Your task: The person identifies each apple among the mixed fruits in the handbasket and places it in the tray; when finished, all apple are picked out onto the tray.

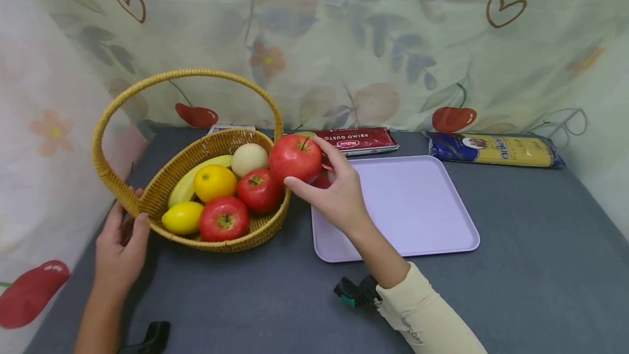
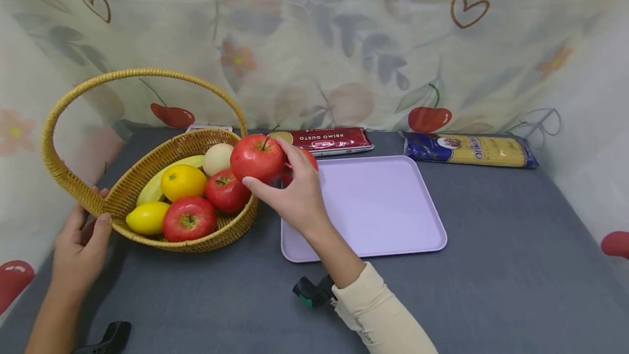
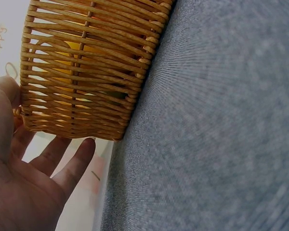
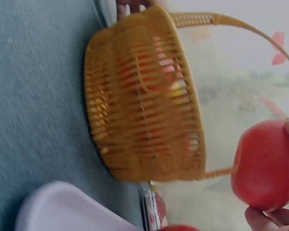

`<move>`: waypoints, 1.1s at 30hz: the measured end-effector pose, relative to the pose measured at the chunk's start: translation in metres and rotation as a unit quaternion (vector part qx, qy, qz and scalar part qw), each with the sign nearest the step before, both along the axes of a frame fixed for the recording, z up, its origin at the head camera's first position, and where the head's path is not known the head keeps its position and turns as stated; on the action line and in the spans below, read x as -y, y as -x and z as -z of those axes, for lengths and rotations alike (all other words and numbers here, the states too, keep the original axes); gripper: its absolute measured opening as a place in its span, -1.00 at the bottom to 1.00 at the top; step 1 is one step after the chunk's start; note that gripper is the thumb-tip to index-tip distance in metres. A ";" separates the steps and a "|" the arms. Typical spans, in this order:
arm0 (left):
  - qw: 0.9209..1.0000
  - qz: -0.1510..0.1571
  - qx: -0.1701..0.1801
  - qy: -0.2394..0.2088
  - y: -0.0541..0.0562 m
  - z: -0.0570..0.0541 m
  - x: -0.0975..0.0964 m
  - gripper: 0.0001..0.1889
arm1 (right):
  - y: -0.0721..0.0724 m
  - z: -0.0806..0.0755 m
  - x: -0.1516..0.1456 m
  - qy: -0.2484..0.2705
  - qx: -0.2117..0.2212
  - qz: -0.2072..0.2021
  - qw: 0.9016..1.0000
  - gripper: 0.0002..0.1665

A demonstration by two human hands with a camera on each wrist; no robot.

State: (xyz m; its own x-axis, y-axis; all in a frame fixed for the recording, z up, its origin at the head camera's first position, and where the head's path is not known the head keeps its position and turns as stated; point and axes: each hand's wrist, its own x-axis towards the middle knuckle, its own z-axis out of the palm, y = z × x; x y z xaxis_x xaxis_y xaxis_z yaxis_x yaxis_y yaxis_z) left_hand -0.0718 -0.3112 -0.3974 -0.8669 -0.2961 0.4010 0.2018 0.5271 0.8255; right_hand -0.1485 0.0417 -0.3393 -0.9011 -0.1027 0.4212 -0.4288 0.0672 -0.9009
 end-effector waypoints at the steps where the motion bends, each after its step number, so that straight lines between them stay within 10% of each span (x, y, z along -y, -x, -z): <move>1: 1.000 -0.001 0.000 -0.001 0.000 0.000 0.000 -0.42 | 0.002 0.000 -0.002 -0.002 -0.002 0.006 1.000 -0.09; 33: 1.000 0.011 -0.017 -0.008 -0.002 -0.001 -0.001 -0.42 | 0.042 0.002 -0.080 -0.065 0.066 0.164 0.982 -0.15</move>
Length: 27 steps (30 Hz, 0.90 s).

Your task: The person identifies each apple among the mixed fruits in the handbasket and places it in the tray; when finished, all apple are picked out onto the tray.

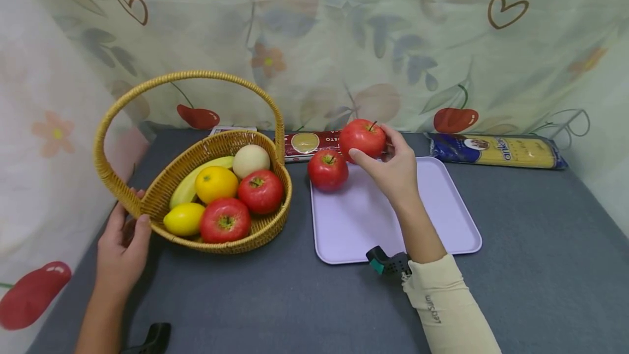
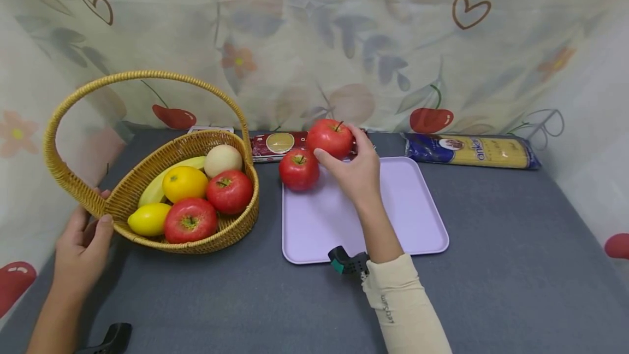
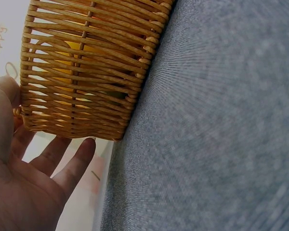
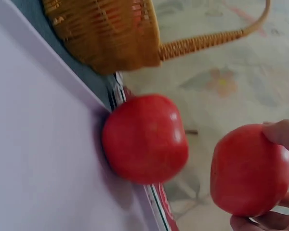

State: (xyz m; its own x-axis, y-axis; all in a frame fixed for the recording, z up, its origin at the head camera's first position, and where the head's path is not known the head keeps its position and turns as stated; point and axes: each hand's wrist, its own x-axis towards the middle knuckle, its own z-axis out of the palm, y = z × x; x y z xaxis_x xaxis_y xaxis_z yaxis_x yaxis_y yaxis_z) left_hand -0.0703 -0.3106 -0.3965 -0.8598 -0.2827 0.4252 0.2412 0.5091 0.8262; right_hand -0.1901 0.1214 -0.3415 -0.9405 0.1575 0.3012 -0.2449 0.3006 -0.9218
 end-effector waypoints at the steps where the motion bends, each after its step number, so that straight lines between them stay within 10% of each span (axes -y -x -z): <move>1: 1.000 0.000 0.000 -0.001 0.000 0.000 0.000 -0.42 | 0.001 0.000 -0.002 -0.006 0.011 0.003 1.000 -0.15; 12: 1.000 -0.002 -0.001 0.005 0.001 0.001 0.001 -0.42 | 0.010 0.010 -0.027 -0.108 0.141 -0.004 0.984 -0.03; 27: 1.000 0.002 -0.006 0.003 0.001 0.002 0.002 -0.42 | 0.015 0.024 -0.033 -0.176 0.156 -0.043 0.971 -0.02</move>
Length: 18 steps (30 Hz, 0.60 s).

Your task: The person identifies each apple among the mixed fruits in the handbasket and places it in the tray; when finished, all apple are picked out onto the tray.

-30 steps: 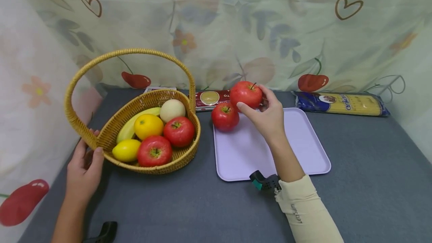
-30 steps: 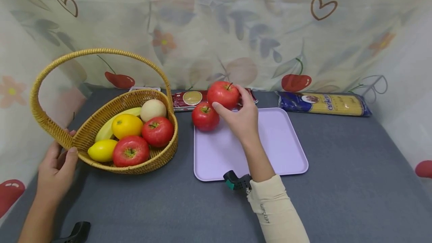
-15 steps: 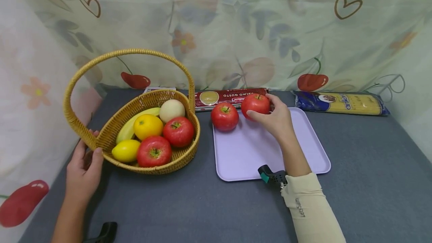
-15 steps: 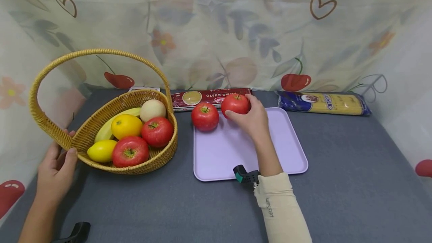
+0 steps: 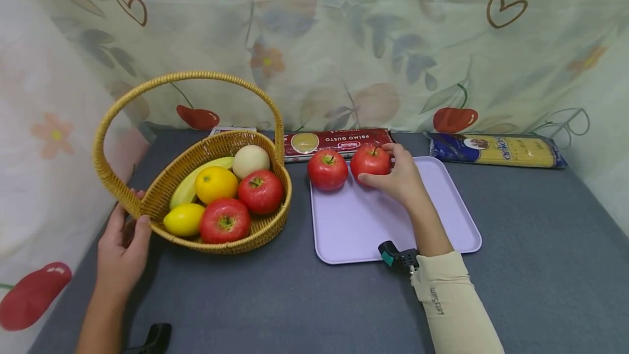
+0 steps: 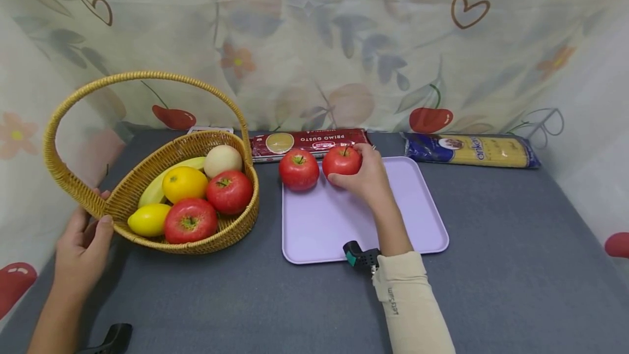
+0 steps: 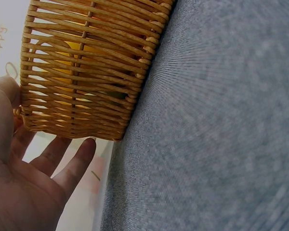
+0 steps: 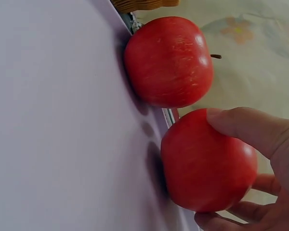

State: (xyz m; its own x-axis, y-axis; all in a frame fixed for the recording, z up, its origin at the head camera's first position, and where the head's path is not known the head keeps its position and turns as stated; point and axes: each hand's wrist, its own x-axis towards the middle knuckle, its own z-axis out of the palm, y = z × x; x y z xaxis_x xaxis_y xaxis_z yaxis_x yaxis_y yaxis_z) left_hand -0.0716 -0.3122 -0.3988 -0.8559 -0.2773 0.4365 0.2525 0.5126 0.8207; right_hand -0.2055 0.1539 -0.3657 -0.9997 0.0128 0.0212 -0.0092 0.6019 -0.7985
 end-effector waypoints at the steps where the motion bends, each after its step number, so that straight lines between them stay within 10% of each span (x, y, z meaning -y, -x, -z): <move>1: 1.000 0.000 0.000 0.000 0.000 0.000 0.000 -0.42 | 0.000 0.000 0.000 0.001 0.004 -0.002 1.000 -0.02; 18: 1.000 -0.015 0.024 0.003 0.000 -0.002 -0.001 -0.43 | -0.001 0.001 0.001 -0.003 -0.015 -0.019 1.000 -0.13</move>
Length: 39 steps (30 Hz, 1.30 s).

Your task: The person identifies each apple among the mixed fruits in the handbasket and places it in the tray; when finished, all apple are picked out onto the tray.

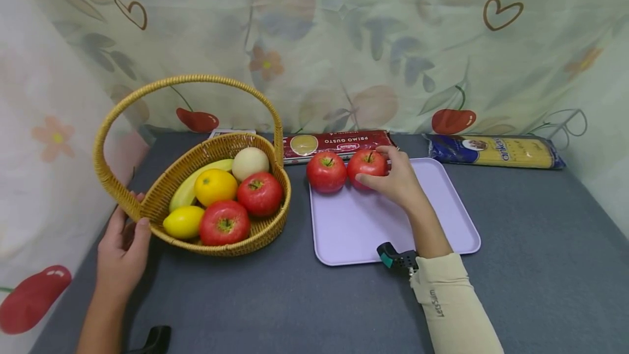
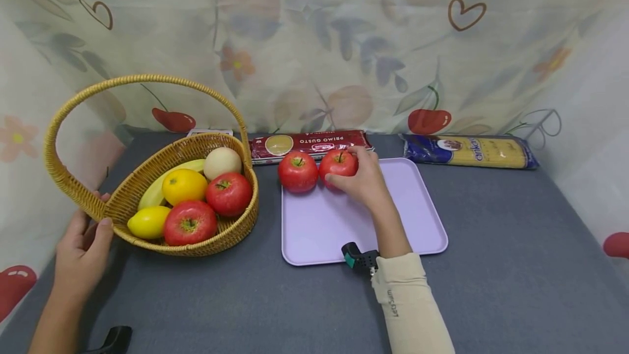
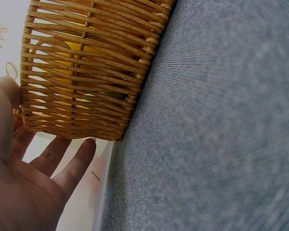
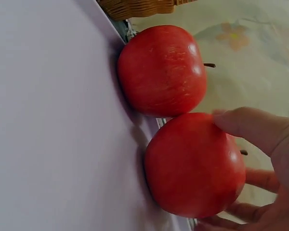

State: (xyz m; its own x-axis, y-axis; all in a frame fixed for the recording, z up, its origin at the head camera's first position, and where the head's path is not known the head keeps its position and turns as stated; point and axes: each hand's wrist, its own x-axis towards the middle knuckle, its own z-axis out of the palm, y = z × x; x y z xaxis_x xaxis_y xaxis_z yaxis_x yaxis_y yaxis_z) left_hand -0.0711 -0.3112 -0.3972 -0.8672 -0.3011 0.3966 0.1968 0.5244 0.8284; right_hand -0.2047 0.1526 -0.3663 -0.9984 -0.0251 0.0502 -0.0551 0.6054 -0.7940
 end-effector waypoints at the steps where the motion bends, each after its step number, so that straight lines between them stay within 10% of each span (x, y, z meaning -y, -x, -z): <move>1: 1.000 0.000 0.001 -0.001 0.000 0.000 0.000 -0.43 | 0.000 -0.002 0.001 -0.002 -0.018 0.003 1.000 -0.15; 8: 1.000 -0.003 0.007 0.005 0.000 0.001 0.001 -0.42 | -0.012 -0.027 0.020 0.013 -0.168 -0.014 0.986 -0.45; 16: 1.000 0.000 -0.007 0.005 -0.001 0.000 0.001 -0.41 | -0.032 -0.046 0.068 0.014 -0.146 -0.155 0.977 -0.54; 23: 1.000 -0.005 0.009 0.005 -0.001 -0.001 0.000 -0.41 | -0.042 -0.048 0.119 -0.084 -0.127 -0.249 0.957 -0.48; 30: 1.000 0.007 -0.014 -0.001 -0.001 0.001 0.001 -0.41 | -0.055 -0.047 0.168 -0.175 -0.155 -0.342 0.910 -0.47; 39: 0.999 0.019 -0.029 -0.006 0.000 0.002 0.002 -0.42 | -0.046 -0.052 0.199 -0.272 -0.124 -0.476 0.827 -0.24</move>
State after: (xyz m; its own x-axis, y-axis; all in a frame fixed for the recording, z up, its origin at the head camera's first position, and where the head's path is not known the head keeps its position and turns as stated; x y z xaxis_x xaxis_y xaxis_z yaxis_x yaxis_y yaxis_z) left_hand -0.0712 -0.3127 -0.3991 -0.8537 -0.2739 0.4430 0.2641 0.5053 0.8215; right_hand -0.1583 -0.0460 -0.3147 -0.4747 -0.8798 -0.0253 -0.8325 0.4581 -0.3116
